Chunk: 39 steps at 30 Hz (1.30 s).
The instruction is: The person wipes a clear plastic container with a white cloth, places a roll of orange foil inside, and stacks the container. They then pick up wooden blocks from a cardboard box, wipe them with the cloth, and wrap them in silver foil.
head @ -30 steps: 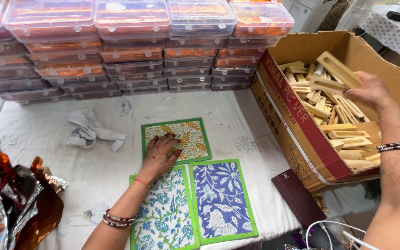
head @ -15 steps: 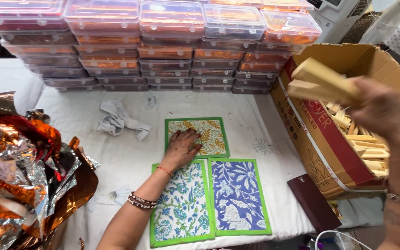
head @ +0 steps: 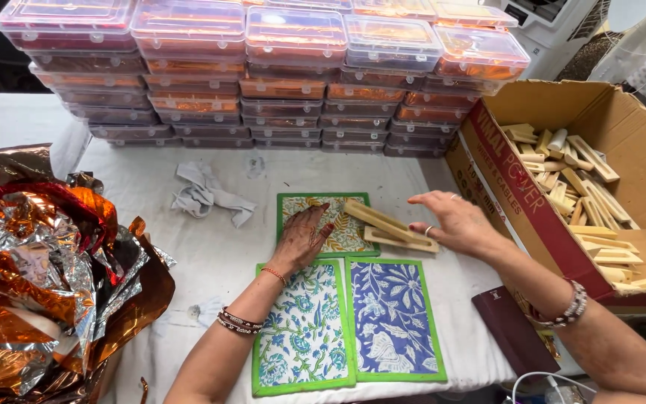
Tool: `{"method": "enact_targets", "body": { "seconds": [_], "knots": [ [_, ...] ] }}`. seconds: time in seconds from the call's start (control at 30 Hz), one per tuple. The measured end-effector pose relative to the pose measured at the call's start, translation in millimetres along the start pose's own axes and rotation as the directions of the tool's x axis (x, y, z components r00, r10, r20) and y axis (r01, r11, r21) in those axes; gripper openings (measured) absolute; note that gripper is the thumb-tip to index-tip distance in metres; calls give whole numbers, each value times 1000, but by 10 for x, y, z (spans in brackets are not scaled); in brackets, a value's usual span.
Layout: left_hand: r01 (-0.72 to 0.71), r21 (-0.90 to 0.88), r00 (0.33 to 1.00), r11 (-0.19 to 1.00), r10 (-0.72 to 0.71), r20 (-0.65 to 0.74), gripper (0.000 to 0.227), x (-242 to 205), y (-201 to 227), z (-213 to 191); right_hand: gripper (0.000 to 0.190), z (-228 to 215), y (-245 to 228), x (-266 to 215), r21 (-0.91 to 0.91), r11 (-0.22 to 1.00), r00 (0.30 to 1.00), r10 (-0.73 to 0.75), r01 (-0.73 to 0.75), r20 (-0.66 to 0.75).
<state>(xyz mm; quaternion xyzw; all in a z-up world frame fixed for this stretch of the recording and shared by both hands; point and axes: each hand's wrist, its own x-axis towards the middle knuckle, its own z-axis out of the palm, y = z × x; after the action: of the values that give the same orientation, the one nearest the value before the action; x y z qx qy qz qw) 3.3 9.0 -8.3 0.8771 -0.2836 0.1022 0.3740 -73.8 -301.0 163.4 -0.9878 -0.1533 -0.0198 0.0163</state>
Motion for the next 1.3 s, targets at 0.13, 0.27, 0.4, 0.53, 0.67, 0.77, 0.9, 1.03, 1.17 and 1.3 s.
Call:
{"method": "enact_targets", "body": {
  "seconds": [0.13,0.27,0.4,0.53,0.67,0.77,0.9,1.03,1.17,1.3],
  "knots": [
    [1,33,999,999,-3,36,58,-2,-20,36,45,-578,178,-248,-51,992,991,112,-116,-78],
    [1,73,998,997,-6,69,55,-11,19,32,32,-837,1128,-598,-126,953,906,214,-276,-366],
    [-7,105,997,994,-1,78,52,6,49,14,50,-740,2423,-921,-276,755,800,588,-595,-115],
    [-15,134,996,991,3,90,47,7,39,31,79,39,3778,-1292,-138,775,719,626,-617,303],
    [-24,146,996,989,11,90,43,21,66,-2,102,420,3715,-1445,-28,745,544,511,-666,666],
    [-18,148,994,989,2,107,42,16,59,20,84,822,4073,-1510,-105,574,371,646,-812,667],
    [-16,174,993,985,-5,118,42,20,46,34,64,986,4350,-1664,12,454,368,708,-891,603],
    [-20,168,993,986,0,120,43,22,72,6,55,937,4239,-1608,21,502,439,735,-865,516],
    [-6,165,991,986,-17,133,43,21,86,5,47,578,3748,-1379,20,546,502,755,-838,423],
    [-7,171,991,985,-17,136,43,19,75,6,41,-17,2799,-1196,-330,600,528,800,-729,286]
  ]
}}
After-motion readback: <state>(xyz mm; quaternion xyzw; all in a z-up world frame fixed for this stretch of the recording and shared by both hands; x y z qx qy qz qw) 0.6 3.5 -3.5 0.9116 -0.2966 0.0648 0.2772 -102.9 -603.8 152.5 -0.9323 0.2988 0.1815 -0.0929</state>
